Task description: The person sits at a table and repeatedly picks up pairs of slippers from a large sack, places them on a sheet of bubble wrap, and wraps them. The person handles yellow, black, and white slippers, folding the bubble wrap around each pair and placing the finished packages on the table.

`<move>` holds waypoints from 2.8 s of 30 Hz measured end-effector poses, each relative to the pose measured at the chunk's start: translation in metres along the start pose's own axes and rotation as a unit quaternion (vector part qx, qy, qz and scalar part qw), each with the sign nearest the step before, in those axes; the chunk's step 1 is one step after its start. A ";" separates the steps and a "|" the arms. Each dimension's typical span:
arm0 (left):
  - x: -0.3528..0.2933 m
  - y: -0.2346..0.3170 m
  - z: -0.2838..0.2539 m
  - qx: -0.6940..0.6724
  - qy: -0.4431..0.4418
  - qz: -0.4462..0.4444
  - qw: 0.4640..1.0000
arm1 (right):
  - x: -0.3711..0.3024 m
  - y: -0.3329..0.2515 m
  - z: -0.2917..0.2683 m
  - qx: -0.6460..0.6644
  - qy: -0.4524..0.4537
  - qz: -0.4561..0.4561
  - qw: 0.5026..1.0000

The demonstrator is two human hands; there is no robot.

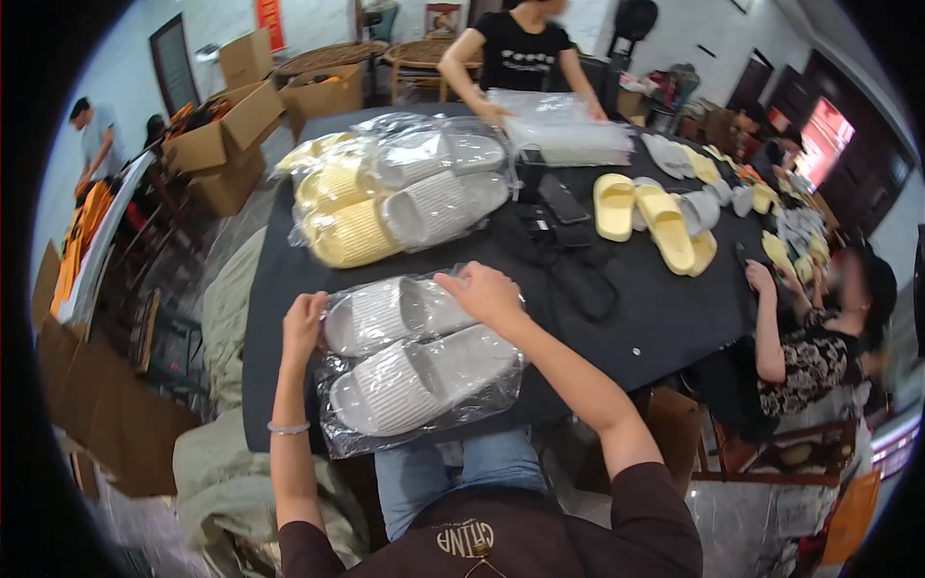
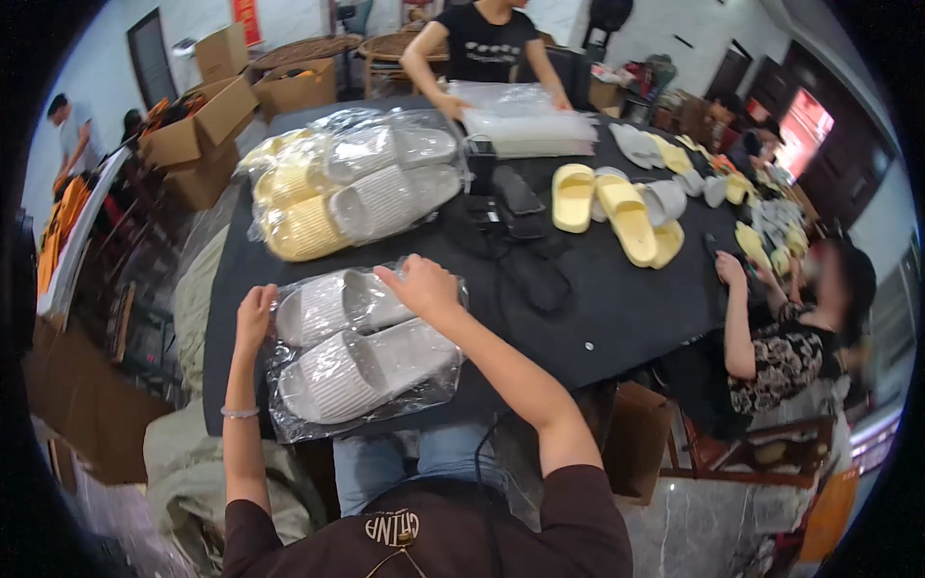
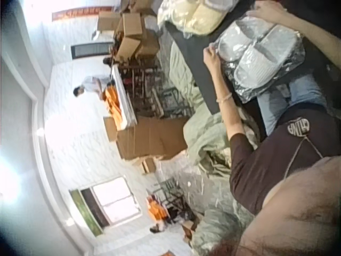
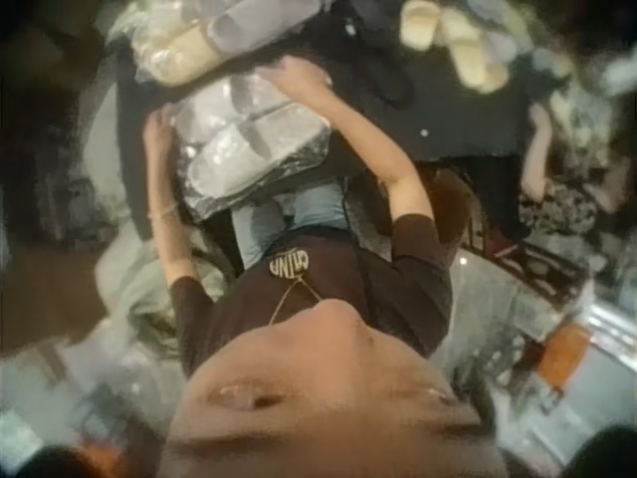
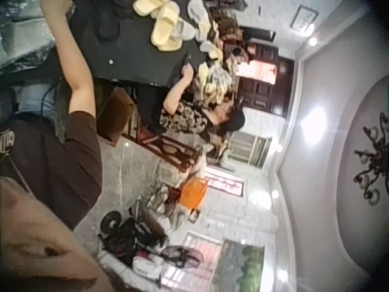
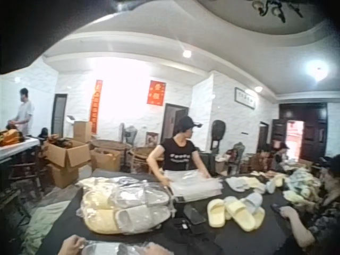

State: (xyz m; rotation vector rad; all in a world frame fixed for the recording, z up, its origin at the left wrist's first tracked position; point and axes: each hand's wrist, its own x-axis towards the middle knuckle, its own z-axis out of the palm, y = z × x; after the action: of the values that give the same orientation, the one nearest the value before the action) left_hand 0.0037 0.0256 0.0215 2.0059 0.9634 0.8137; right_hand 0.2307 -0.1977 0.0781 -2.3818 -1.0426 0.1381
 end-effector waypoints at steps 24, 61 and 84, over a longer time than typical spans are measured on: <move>0.046 -0.043 0.009 -0.054 0.008 -0.052 0.997 | 0.022 0.105 0.016 0.651 -0.086 0.020 0.754; 0.026 -0.022 0.015 0.111 0.097 -0.033 0.988 | -0.140 0.070 0.004 0.350 0.139 -0.010 0.926; 0.046 -0.077 0.013 0.156 0.038 0.056 0.985 | -0.221 0.081 -0.035 0.414 0.214 0.112 0.878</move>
State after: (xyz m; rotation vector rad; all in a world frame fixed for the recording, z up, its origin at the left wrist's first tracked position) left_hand 0.0107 0.0923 -0.0397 2.3282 1.0842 0.8481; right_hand 0.1401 -0.4148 0.0411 -1.6156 -0.3639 0.1032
